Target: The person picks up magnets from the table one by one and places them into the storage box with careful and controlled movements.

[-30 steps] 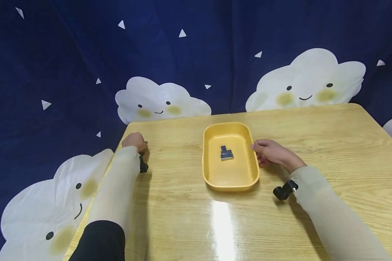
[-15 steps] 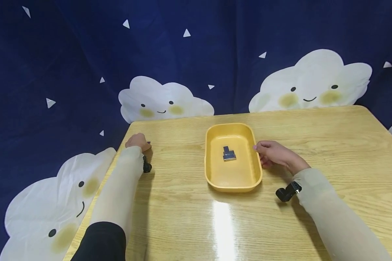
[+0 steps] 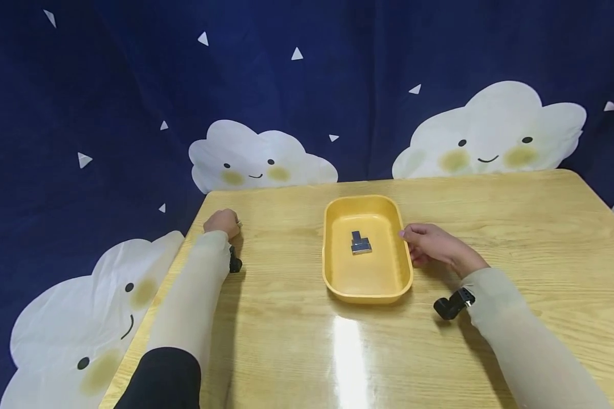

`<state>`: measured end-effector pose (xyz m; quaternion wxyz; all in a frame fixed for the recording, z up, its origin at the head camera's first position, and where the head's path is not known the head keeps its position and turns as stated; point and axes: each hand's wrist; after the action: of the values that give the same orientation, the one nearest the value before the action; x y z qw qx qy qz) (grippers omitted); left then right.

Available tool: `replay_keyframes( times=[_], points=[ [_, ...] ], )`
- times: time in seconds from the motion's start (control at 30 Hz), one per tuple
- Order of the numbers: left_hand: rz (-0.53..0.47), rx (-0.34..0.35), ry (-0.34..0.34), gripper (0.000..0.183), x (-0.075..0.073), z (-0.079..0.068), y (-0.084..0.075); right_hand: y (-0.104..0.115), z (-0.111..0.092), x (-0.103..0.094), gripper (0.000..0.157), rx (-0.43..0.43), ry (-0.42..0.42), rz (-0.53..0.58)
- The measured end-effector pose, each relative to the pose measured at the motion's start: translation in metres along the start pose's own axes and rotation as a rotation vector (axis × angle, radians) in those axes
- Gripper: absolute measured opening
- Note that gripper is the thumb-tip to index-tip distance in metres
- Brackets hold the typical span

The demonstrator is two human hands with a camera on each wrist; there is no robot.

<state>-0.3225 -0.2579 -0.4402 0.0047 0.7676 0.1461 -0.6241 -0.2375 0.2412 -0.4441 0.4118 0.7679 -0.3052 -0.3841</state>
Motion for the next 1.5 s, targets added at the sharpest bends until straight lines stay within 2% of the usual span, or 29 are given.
replay_keyframes(
  times=[0.1, 0.23, 0.47, 0.6, 0.7, 0.8, 1.03, 1.1, 1.3, 1.5],
  points=[
    [0.008, -0.015, -0.044, 0.024, 0.0, 0.0, 0.001, -0.001, 0.002, 0.0, 0.028, -0.006, 0.002, 0.002],
    [0.007, -0.029, -0.039, 0.031, 0.0, -0.003, 0.006, 0.0, 0.003, 0.001, 0.027, -0.001, 0.019, -0.002],
    [-0.037, 0.063, 0.015, 0.026, -0.007, -0.008, 0.019, 0.004, 0.006, 0.002, 0.028, 0.009, 0.021, 0.002],
    [-0.079, 0.097, 0.062, 0.041, -0.01, -0.007, 0.019, 0.004, 0.006, 0.0, 0.028, 0.005, 0.019, -0.002],
    [-0.12, 0.141, 0.094, 0.051, -0.011, -0.005, 0.013, 0.003, 0.004, -0.001, 0.027, 0.012, 0.014, -0.009],
    [-0.15, 0.172, 0.082, 0.049, -0.011, -0.004, 0.007, 0.002, 0.004, -0.001, 0.027, 0.019, 0.013, -0.006],
    [-0.168, 0.197, 0.038, 0.018, -0.017, -0.005, -0.009, 0.002, 0.005, 0.0, 0.029, 0.016, 0.021, -0.003],
    [-0.174, 0.217, 0.017, 0.02, -0.02, -0.009, -0.015, 0.002, 0.004, 0.0, 0.029, 0.011, 0.027, 0.001],
    [-0.294, 0.305, -0.046, 0.026, -0.025, -0.024, -0.037, 0.003, 0.003, 0.0, 0.029, -0.001, 0.037, 0.01],
    [-0.368, 0.419, -0.112, 0.019, -0.031, -0.037, -0.064, -0.002, 0.002, -0.003, 0.029, 0.002, 0.024, 0.002]
  ],
)
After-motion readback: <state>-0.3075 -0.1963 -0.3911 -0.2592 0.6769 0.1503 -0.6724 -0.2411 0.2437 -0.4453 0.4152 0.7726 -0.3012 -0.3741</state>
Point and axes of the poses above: each hand's wrist, its own z-axis towards the middle knuckle, its own x-axis out of the palm, y = z × x, and after that the axes turned 6 degrees about -z, right-handed
